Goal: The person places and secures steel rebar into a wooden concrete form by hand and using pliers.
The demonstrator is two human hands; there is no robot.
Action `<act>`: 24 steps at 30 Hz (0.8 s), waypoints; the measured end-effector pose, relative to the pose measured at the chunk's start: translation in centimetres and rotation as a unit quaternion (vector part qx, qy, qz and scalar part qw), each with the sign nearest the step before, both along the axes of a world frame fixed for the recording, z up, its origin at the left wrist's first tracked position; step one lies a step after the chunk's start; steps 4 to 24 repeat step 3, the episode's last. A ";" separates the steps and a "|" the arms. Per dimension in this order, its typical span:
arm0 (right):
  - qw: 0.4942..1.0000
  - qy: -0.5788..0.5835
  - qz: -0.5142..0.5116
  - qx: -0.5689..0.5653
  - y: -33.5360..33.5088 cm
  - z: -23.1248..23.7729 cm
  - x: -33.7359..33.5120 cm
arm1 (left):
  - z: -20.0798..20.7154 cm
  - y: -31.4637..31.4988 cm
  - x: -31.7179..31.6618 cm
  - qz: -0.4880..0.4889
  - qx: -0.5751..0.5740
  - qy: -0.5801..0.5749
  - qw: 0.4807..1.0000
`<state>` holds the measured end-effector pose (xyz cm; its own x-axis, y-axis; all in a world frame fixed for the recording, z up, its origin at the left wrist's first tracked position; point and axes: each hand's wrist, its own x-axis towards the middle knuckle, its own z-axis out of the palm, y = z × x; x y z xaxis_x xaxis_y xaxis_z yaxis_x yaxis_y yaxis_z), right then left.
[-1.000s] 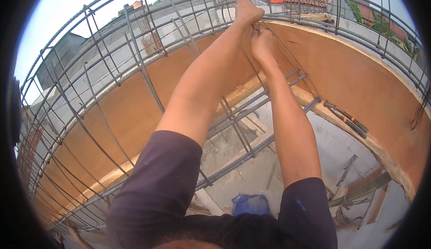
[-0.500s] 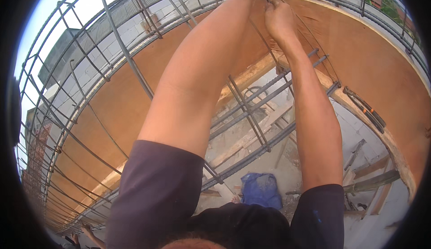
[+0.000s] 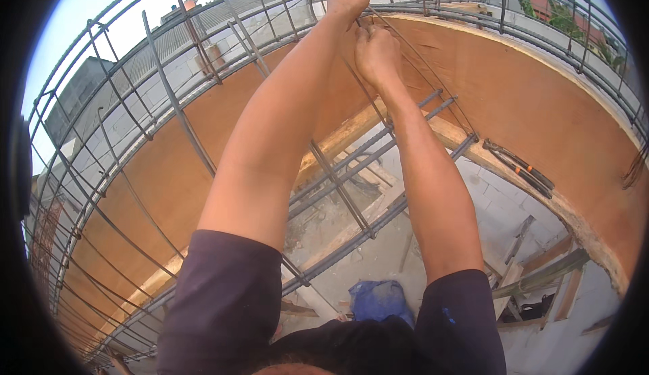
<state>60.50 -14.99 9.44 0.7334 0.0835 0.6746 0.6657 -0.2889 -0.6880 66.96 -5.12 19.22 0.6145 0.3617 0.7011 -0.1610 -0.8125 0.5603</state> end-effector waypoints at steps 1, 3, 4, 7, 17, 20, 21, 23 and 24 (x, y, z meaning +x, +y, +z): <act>1.000 -0.005 0.001 0.002 0.3 -0.1 0.0 | 0.2 0.2 -0.4 0.001 0.002 -0.005 1.000; 0.999 -0.041 -0.006 0.017 0.5 -0.4 0.3 | 0.1 0.4 -0.9 -0.012 -0.073 -0.003 0.997; 0.999 -0.041 -0.006 0.017 0.5 -0.4 0.3 | 0.1 0.4 -0.9 -0.012 -0.073 -0.003 0.997; 0.999 -0.041 -0.006 0.017 0.5 -0.4 0.3 | 0.1 0.4 -0.9 -0.012 -0.073 -0.003 0.997; 0.999 -0.041 -0.006 0.017 0.5 -0.4 0.3 | 0.1 0.4 -0.9 -0.012 -0.073 -0.003 0.997; 0.999 -0.041 -0.006 0.017 0.5 -0.4 0.3 | 0.1 0.4 -0.9 -0.012 -0.073 -0.003 0.997; 0.999 -0.041 -0.006 0.017 0.5 -0.4 0.3 | 0.1 0.4 -0.9 -0.012 -0.073 -0.003 0.997; 0.999 -0.041 -0.006 0.017 0.5 -0.4 0.3 | 0.1 0.4 -0.9 -0.012 -0.073 -0.003 0.997; 0.999 -0.041 -0.006 0.017 0.5 -0.4 0.3 | 0.1 0.4 -0.9 -0.012 -0.073 -0.003 0.997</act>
